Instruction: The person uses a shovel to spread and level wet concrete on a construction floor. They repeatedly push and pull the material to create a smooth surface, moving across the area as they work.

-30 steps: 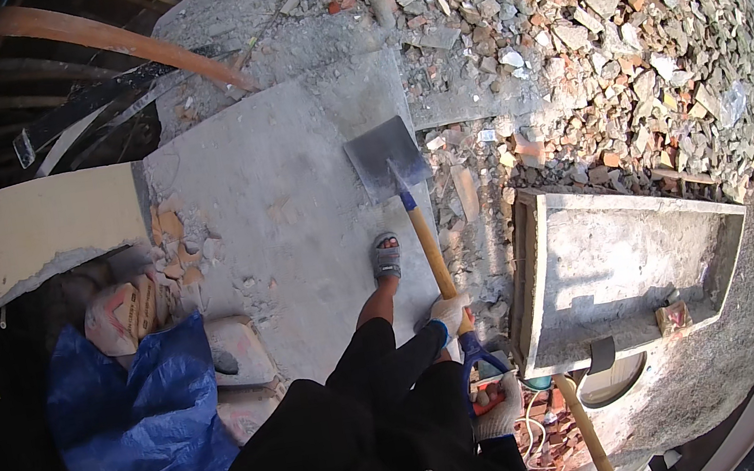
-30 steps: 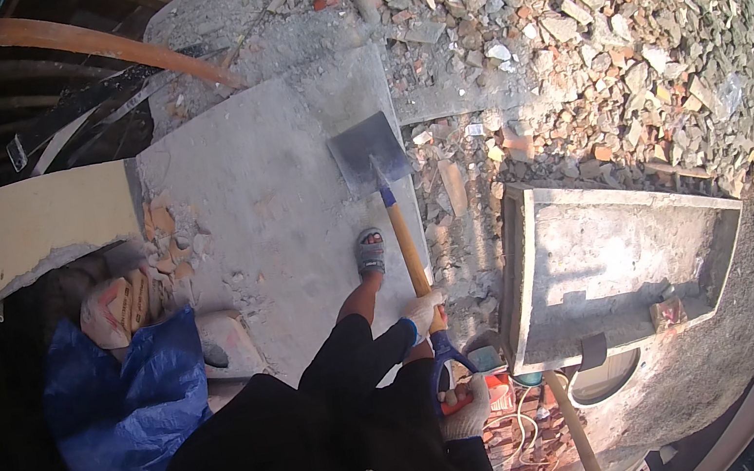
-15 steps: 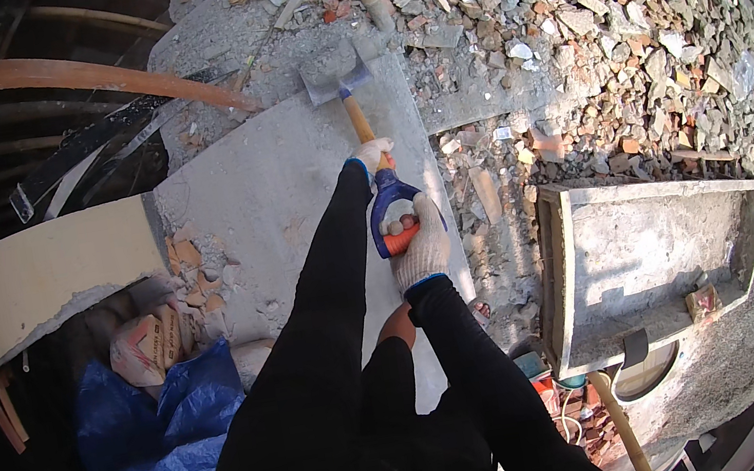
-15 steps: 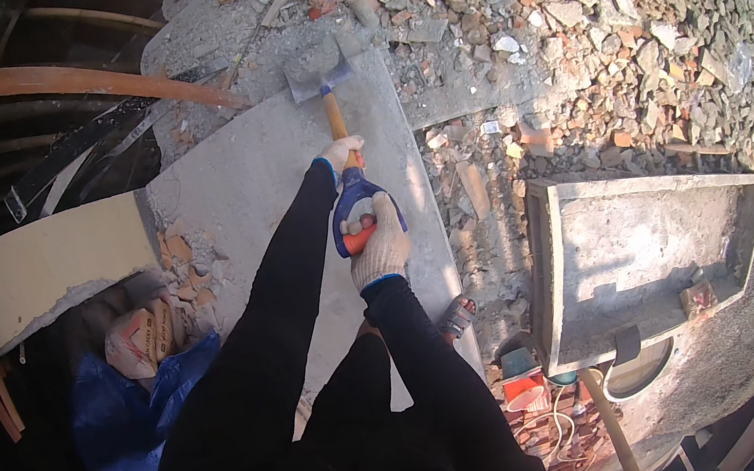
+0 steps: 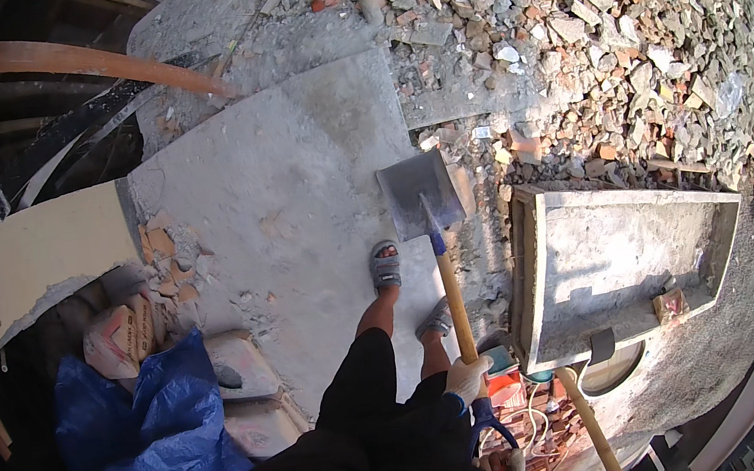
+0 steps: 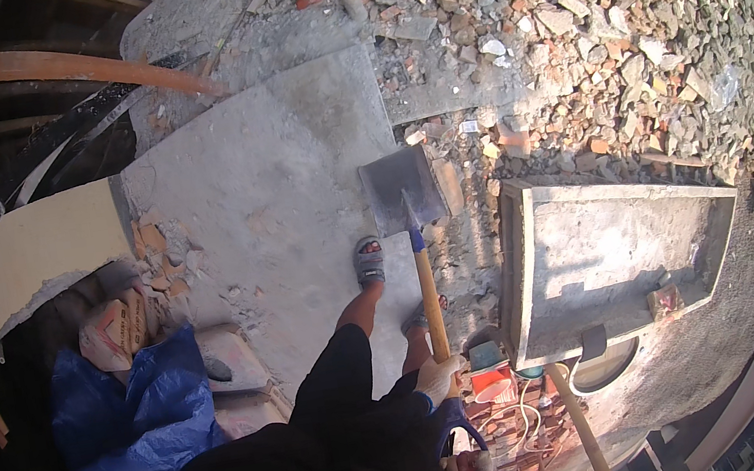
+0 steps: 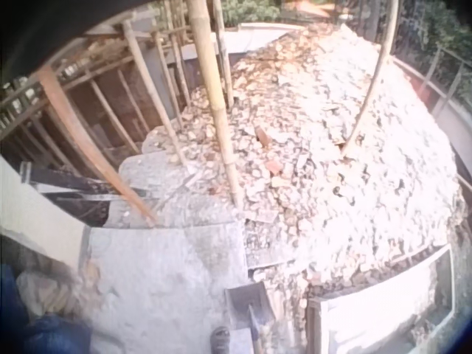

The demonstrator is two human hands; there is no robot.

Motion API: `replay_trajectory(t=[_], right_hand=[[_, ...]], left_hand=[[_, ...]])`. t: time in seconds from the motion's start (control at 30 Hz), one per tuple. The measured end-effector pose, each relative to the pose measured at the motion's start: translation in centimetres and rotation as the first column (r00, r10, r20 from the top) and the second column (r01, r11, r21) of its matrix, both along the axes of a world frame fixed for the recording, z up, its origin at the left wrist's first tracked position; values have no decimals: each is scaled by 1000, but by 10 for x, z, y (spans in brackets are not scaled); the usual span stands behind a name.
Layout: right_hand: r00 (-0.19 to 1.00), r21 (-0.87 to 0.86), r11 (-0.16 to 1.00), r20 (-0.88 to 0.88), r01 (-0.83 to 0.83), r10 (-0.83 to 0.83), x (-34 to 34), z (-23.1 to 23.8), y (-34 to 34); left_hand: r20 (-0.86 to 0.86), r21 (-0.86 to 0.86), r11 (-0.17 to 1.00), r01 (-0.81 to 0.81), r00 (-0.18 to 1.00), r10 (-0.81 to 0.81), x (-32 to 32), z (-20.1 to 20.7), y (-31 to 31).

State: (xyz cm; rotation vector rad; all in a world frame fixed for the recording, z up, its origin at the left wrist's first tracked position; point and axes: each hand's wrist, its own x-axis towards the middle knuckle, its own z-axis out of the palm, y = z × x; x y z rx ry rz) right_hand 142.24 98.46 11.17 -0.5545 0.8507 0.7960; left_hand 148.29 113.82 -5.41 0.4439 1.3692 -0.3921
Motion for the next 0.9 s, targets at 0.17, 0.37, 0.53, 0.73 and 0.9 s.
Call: replay_trajectory(t=[0.17,0.37,0.53,0.73,0.9], right_hand=[[998,67,997,51,33,-37,-35,-54,-24],[992,-261,957,20,124,-123,84,-132,145],[982,-135,986,150,-93,113,200,-138,339],[986,-130,992,168,11,11,186,-102,294],[998,-299,953,6,55,-56,78,-58,136]], left_hand=[[112,-62,995,-78,990,84,-21,-27,-3],[180,82,993,-80,981,65,78,-137,143],[374,211,977,30,921,-109,184,-167,354],[411,198,980,4,908,-86,164,-133,306],[100,80,993,-88,992,80,57,-71,124]])
